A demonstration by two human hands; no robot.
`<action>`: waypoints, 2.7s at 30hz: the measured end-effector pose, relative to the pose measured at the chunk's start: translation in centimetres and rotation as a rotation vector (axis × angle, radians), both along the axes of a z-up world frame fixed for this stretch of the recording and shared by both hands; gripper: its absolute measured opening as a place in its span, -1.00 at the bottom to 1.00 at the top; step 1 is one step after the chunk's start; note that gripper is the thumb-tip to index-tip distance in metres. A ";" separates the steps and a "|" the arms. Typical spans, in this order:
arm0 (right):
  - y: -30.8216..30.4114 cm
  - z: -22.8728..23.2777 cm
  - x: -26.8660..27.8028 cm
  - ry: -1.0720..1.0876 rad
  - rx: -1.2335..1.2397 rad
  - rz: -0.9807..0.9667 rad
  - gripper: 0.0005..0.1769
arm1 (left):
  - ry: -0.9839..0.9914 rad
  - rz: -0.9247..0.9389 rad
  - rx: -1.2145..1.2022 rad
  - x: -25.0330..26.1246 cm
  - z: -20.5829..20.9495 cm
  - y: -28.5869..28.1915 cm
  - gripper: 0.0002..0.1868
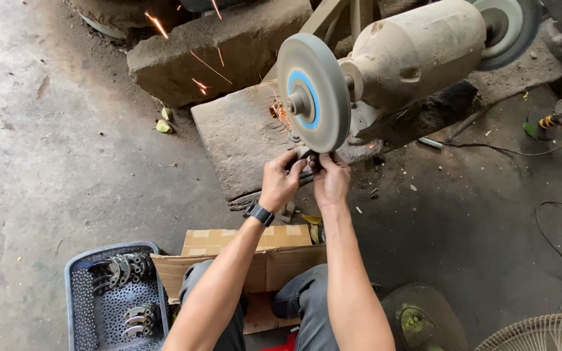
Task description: The person sits on a low stool and uses a bench grinder to smooth the edges of small metal parts. They hold each part with both hands against the spinning wheel, generating sparks, then place the finished pieces into a blue plastic basket.
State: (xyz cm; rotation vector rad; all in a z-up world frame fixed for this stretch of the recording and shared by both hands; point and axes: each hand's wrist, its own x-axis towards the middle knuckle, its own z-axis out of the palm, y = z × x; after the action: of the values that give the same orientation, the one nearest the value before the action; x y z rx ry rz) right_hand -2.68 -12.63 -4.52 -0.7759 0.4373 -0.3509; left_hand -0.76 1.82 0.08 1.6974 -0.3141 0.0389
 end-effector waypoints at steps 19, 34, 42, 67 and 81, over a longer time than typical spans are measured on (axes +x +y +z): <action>2.6 0.7 0.4 -0.001 -0.029 0.070 -0.75 | -0.052 0.001 0.085 0.1 -0.5 3.1 -0.81; 1.1 1.1 -0.3 -0.010 0.019 0.093 -0.81 | -0.127 -0.077 0.148 1.2 0.5 2.9 -0.82; 3.0 0.7 0.3 -0.001 -0.057 0.134 -0.84 | -0.062 -0.003 0.111 1.0 1.2 4.2 -0.82; 3.0 1.4 -0.4 -0.016 0.006 0.208 -0.83 | -0.244 -0.080 0.209 1.4 0.7 5.5 -0.81; 4.0 1.2 0.7 0.041 -0.058 0.124 -0.88 | -0.053 -0.037 0.209 1.3 1.6 5.0 -0.85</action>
State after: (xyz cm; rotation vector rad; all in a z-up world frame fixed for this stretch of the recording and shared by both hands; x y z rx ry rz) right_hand -1.94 -8.65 -3.27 -0.8639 0.4171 -0.2331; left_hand 0.57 6.80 1.70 1.8991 -0.4010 0.0246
